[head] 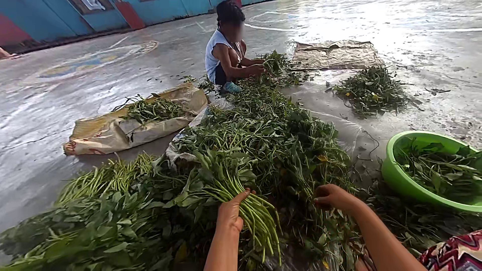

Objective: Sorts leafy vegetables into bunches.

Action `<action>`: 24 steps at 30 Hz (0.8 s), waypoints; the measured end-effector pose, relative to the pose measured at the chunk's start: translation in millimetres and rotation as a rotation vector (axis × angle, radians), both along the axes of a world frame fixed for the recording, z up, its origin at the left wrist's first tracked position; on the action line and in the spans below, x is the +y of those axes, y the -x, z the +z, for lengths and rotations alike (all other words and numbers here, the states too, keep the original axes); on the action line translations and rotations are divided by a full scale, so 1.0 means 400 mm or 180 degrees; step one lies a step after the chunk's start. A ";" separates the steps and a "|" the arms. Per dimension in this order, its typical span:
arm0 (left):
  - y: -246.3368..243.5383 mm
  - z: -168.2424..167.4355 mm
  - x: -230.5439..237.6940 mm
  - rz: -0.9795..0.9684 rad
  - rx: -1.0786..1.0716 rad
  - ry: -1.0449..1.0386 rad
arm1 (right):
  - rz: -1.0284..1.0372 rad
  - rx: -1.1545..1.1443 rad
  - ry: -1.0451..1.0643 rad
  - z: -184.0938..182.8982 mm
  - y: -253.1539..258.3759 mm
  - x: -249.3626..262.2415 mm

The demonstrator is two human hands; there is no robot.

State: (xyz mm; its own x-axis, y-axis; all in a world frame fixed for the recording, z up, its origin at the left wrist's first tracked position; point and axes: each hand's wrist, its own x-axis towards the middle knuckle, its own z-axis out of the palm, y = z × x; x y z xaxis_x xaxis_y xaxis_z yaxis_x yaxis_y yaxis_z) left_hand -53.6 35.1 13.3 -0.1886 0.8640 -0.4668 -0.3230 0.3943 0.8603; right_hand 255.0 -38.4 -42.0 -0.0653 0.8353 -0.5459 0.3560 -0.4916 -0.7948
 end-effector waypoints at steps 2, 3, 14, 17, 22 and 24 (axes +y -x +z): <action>-0.001 0.006 0.000 0.0009 0.0030 -0.0028 | 0.0484 0.0361 0.0126 0.032 0.004 0.002; 0.000 0.010 -0.001 0.0007 0.0025 -0.0036 | 0.0604 0.0507 0.0144 0.037 0.010 0.002; -0.006 0.036 -0.007 -0.0146 -0.0015 0.0151 | -0.0752 -0.1430 0.0060 -0.200 0.045 0.073; -0.004 0.023 -0.001 -0.0061 -0.0162 0.0136 | -0.0344 -0.1465 0.0138 -0.191 0.059 0.084; 0.003 0.020 -0.010 -0.0224 -0.0561 0.0147 | -0.0594 -0.0819 -0.0473 -0.037 0.014 0.055; -0.010 0.021 -0.017 -0.0347 -0.0566 0.0172 | -0.0889 -0.0285 -0.0722 0.006 0.009 0.038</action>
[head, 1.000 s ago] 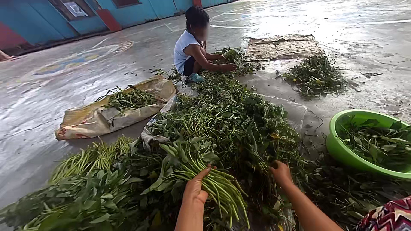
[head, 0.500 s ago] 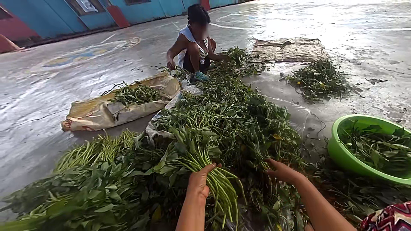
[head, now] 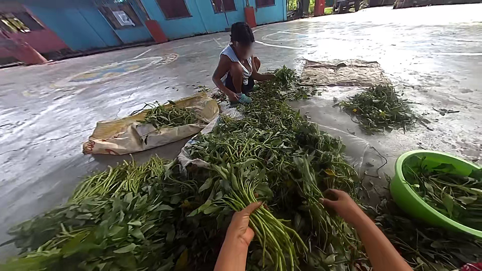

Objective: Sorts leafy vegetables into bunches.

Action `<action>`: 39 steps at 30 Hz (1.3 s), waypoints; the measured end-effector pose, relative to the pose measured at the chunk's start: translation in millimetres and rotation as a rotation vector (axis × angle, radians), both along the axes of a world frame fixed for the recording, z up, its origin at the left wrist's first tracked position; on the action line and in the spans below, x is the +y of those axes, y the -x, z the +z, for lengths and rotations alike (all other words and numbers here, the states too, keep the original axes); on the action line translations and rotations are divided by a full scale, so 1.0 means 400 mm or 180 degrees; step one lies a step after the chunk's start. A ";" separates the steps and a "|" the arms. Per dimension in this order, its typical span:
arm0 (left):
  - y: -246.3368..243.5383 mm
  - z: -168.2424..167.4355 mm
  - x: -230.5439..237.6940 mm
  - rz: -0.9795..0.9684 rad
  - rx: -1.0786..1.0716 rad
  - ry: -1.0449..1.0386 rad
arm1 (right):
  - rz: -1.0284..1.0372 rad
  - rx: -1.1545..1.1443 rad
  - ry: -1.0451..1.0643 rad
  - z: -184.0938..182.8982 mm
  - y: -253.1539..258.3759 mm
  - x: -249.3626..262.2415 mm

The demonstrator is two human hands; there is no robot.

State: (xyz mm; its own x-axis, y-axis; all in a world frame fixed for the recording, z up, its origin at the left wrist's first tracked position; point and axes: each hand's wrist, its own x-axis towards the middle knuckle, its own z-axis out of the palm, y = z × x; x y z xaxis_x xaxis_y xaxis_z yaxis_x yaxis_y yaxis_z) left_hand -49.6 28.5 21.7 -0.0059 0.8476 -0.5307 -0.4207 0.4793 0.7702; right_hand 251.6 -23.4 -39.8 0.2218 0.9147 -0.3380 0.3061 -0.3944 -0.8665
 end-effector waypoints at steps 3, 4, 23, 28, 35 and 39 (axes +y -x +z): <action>-0.032 -0.001 -0.015 -0.0121 0.0197 -0.0066 | -0.0225 0.0033 -0.0253 0.035 0.031 -0.010; -0.045 0.001 -0.020 -0.0167 0.0300 -0.0105 | -0.0266 0.0088 -0.0367 0.044 0.054 -0.009; -0.039 -0.029 0.005 0.0233 0.0903 -0.0117 | 0.1458 -0.1369 0.1009 -0.040 0.130 -0.100; -0.105 -0.036 -0.048 -0.0459 0.1153 -0.0157 | 0.0512 -0.0165 -0.0393 0.103 0.278 0.013; -0.025 -0.025 -0.007 0.0270 0.1017 -0.0096 | 0.0550 -0.0026 -0.0823 0.017 0.230 -0.063; 0.013 -0.019 -0.002 0.0259 0.0922 -0.0026 | -0.0346 -0.1498 0.0930 -0.091 0.041 -0.117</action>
